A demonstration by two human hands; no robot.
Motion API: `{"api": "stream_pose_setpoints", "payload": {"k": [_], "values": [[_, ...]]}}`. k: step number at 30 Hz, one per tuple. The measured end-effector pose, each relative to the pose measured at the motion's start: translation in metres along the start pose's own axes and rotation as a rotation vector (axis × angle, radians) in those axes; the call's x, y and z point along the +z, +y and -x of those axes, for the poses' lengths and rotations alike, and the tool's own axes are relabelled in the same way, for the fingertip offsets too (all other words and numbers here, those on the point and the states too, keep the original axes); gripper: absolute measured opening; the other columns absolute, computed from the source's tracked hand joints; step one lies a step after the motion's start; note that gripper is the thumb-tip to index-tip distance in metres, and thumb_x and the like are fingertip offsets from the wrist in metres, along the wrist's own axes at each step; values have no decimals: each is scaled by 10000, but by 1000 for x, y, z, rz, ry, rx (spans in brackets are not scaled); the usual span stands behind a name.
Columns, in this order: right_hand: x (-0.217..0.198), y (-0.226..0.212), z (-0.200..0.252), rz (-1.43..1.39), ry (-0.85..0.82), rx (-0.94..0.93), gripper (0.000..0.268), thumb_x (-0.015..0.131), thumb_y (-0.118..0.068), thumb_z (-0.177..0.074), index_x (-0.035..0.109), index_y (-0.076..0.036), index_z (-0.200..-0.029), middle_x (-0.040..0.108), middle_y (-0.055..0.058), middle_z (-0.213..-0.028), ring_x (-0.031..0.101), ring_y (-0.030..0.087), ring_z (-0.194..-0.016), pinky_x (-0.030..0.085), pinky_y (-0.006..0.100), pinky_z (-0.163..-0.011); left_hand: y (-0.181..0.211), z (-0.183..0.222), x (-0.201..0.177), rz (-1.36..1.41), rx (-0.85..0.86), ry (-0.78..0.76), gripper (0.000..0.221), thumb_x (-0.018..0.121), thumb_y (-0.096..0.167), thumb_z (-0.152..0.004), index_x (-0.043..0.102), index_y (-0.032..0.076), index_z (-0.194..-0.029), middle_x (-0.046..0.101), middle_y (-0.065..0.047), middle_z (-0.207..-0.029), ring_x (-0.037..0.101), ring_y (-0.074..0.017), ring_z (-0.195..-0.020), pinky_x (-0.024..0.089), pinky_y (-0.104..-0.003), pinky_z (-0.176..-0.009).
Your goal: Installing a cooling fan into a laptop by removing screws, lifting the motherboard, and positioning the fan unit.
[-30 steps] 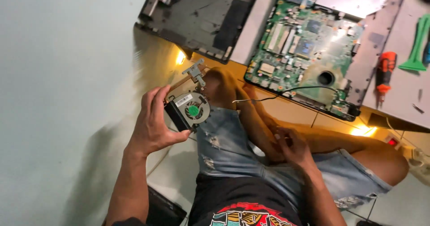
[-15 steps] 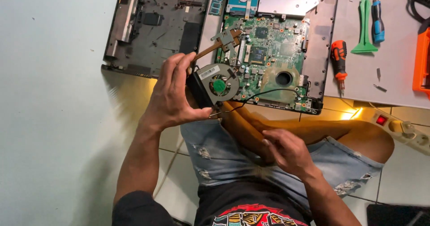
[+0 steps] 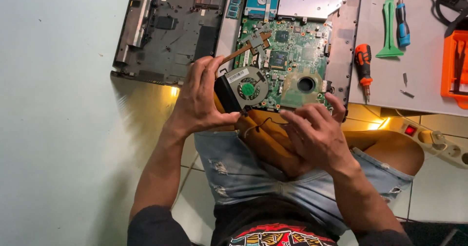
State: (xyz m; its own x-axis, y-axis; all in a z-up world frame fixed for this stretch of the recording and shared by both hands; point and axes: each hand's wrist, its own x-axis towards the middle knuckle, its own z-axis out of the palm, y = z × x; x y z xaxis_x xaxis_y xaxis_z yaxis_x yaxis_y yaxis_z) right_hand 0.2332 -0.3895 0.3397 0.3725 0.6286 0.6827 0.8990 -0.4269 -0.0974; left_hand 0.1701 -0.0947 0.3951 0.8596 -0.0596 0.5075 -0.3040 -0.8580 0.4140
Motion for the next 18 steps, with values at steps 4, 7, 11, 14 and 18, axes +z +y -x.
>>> {"api": "stream_pose_setpoints", "payload": {"k": [4, 7, 11, 14, 18], "values": [[-17, -6, 24, -137, 20, -2, 105, 803, -187, -852, 743, -182, -938, 669, 12, -928, 675, 239, -1008, 280, 563, -1194, 1, 3, 8, 21, -6, -37, 1169, 947, 435, -560, 433, -5, -1513, 491, -179, -1297, 542, -345, -1074, 481, -493, -983], [-31, -4, 43, -152, 47, -19, 96, 782, -182, -833, 741, -210, -915, 688, 15, -945, 690, 236, -1017, 305, 572, -1201, 4, 2, 15, 29, 15, -69, 1171, 940, 430, -568, 420, -7, -1521, 485, -189, -1297, 533, -368, -1105, 474, -505, -997], [-48, -2, 57, -211, 135, -45, 172, 816, -187, -797, 766, -220, -958, 720, 48, -1018, 695, 257, -1081, 378, 589, -1184, 12, -4, 25, 52, 31, -105, 1167, 937, 417, -571, 416, -17, -1521, 484, -203, -1305, 525, -393, -1137, 458, -515, -1020], [-73, -10, 67, -277, -13, 128, 187, 842, -77, -769, 728, -145, -900, 702, 36, -1122, 650, 239, -1175, 471, 517, -1152, 25, -6, 30, -14, 40, -171, 1059, 888, 352, -628, 370, 12, -1486, 443, -194, -1408, 506, -381, -1298, 442, -469, -1134], [-68, -3, 91, -317, 34, 197, 207, 806, -56, -777, 725, -163, -934, 683, 58, -1186, 630, 250, -1209, 499, 506, -1148, 30, -9, 46, -3, 49, -210, 1083, 908, 339, -617, 361, 31, -1499, 462, -177, -1376, 518, -361, -1247, 459, -473, -1107]]}}
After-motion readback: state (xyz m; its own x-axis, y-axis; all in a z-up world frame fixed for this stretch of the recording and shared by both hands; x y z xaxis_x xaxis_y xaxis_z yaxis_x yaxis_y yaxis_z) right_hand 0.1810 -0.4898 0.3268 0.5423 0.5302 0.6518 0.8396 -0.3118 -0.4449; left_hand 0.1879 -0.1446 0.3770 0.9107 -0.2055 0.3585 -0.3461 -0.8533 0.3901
